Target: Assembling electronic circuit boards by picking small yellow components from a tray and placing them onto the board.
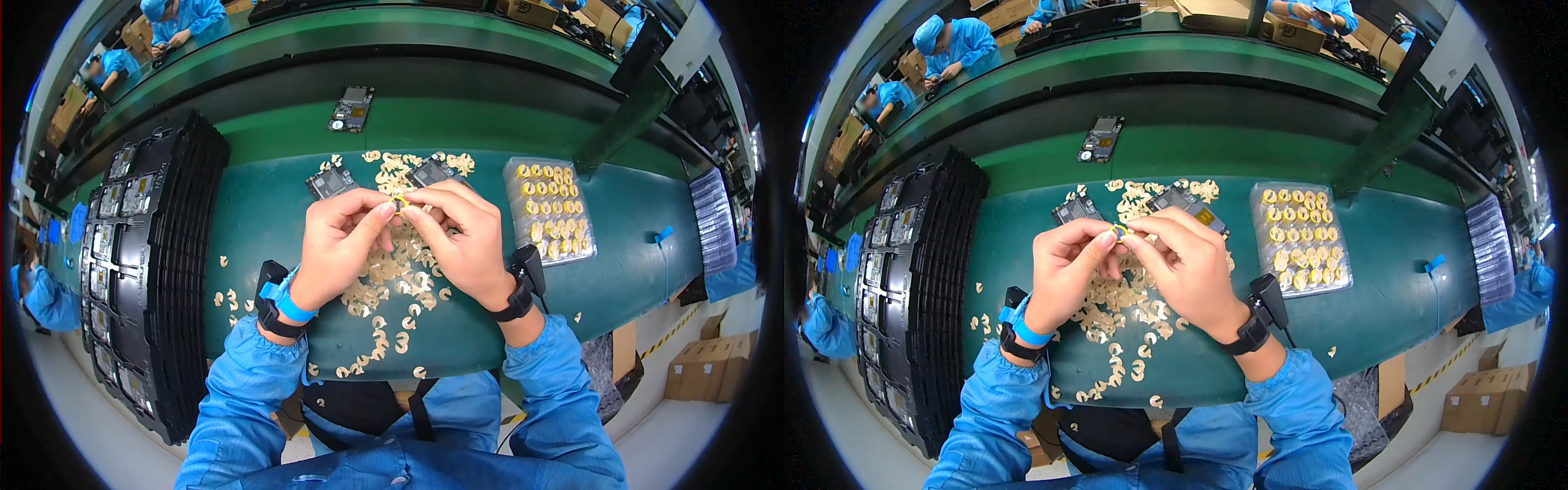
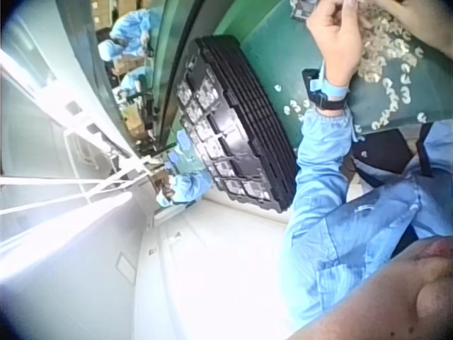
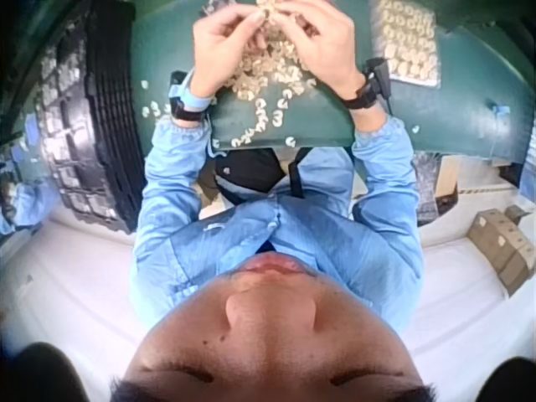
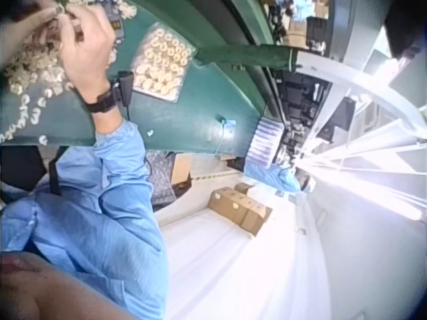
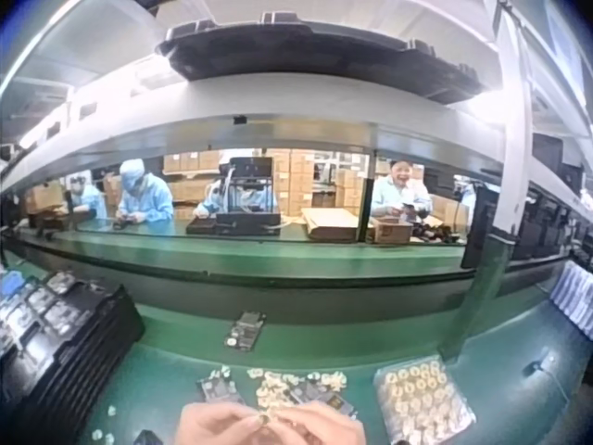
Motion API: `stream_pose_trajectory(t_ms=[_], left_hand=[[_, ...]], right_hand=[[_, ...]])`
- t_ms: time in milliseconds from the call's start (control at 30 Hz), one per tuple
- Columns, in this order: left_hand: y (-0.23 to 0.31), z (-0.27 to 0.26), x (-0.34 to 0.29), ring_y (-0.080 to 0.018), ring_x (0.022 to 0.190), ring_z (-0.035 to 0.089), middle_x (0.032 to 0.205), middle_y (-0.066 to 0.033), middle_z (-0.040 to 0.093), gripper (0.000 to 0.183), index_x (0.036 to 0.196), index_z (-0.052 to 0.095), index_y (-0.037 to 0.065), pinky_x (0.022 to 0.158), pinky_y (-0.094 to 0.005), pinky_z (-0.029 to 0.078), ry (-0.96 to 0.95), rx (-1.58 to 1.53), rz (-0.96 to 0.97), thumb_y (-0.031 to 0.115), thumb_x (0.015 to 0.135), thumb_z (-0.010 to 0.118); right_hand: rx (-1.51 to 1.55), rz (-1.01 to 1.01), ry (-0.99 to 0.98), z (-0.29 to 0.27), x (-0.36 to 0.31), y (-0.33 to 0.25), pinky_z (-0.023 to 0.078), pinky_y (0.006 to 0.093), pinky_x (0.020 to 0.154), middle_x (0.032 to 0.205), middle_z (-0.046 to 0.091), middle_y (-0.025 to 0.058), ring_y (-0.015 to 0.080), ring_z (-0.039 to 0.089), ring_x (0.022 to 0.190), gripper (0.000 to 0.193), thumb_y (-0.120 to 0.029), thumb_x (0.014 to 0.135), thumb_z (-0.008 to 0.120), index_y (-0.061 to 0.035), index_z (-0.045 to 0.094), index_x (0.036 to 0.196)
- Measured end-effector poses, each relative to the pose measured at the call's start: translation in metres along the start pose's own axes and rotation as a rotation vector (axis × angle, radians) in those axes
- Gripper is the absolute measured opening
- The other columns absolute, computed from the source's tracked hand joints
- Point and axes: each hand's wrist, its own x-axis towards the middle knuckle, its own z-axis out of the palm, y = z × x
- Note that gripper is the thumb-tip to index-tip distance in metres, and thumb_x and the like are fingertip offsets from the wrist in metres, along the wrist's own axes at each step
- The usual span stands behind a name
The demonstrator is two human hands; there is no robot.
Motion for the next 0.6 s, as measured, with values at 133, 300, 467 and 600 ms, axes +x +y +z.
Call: stream_pose_trajectory(t_ms=[133,300,467,600], left_hand=[[-0.002,-0.001,0.001,-0.0094,0.066,0.066,0.084,-0.0077,0.073,0.015,0.104,0.072,-0.006,0.057,-0.0246,0.051,-0.003,0.129,0.004,0.006,0.100,0.065],[-0.006,-0.004,0.004,-0.0104,0.064,0.067,0.083,-0.0117,0.074,0.018,0.111,0.071,-0.006,0.056,-0.0271,0.051,0.035,0.478,0.230,0.006,0.097,0.067],[0.002,-0.012,0.011,-0.0102,0.064,0.065,0.090,-0.0119,0.073,0.028,0.125,0.063,-0.008,0.056,-0.0253,0.052,0.281,0.231,0.049,0.006,0.101,0.062],[-0.011,-0.027,0.014,-0.0098,0.064,0.065,0.086,-0.0116,0.074,0.019,0.113,0.067,-0.008,0.056,-0.0247,0.051,0.419,0.305,0.090,0.005,0.099,0.062]], right_hand=[[0.263,0.179,-0.018,0.006,-0.004,0.007,0.045,0.0210,0.055,0.090,0.067,0.0053,0.0038,0.059,0.066,0.011,0.001,0.092,0.073,0.0038,0.072,0.103],[0.271,0.215,-0.012,0.009,-0.002,0.005,0.045,0.0192,0.056,0.088,0.063,0.0023,0.0020,0.059,0.069,0.004,0.002,0.094,0.071,0.0042,0.070,0.098],[0.280,0.429,0.086,-0.007,0.014,-0.015,0.045,0.0186,0.057,0.086,0.065,0.0002,0.0019,0.057,0.068,0.018,-0.008,0.101,0.067,0.0015,0.061,0.114],[-0.039,0.383,-0.305,0.006,0.070,-0.029,0.053,0.0327,0.064,0.083,0.070,0.0117,0.0159,0.066,0.068,0.045,-0.019,0.094,0.073,0.0013,0.057,0.130]])
